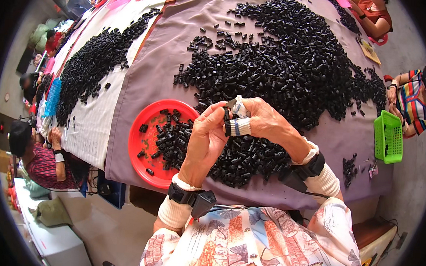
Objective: Sorting and inspecting small black plastic components for shoe manufacturing at a workspace.
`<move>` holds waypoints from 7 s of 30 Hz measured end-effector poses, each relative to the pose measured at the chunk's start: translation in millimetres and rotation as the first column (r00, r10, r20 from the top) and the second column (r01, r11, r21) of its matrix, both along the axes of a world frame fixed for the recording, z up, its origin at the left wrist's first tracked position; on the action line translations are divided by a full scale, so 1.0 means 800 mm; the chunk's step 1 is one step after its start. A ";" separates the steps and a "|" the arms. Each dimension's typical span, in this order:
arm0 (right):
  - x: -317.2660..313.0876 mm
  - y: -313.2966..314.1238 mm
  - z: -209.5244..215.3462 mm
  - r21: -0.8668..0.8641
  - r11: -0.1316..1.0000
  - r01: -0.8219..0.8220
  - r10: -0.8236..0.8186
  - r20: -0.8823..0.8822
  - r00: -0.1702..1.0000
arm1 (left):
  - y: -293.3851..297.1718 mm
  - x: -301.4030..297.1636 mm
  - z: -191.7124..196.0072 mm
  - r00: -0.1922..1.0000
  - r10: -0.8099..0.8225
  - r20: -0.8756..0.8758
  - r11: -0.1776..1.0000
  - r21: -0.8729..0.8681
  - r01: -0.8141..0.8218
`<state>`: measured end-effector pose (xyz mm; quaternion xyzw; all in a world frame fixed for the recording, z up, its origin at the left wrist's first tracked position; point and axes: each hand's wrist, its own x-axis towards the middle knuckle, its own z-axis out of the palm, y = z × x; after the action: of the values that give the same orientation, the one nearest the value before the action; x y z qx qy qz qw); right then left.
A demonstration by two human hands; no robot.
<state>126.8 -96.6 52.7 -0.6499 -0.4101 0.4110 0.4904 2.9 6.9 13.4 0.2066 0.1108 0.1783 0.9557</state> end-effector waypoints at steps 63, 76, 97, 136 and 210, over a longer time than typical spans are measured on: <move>0.029 -0.032 -0.034 -0.021 0.993 0.115 -0.117 -0.084 0.990 | 0.029 0.014 -0.045 0.877 0.214 -0.429 0.469 0.833 0.293; 0.001 -0.003 -0.012 0.091 0.994 0.056 -0.070 0.148 0.987 | 0.010 0.002 -0.012 0.992 -0.075 0.102 0.986 -0.139 0.089; 0.001 -0.007 0.006 -0.136 0.989 0.057 -0.057 0.000 0.998 | 0.009 0.001 -0.017 0.987 -0.109 0.121 0.991 -0.058 0.116; 0.013 -0.004 -0.028 -0.002 0.999 -0.045 0.044 0.265 0.963 | 0.003 0.007 -0.023 0.997 -0.071 -0.025 0.995 0.072 0.072; 0.011 0.000 -0.029 0.035 0.999 0.004 -0.012 0.222 0.975 | 0.001 0.007 -0.014 0.996 -0.011 -0.090 0.991 0.130 0.023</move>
<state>135.4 -96.2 29.7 -0.6849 -0.4666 0.3269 0.4543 8.8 7.5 2.0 0.2777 0.1396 0.1677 0.9356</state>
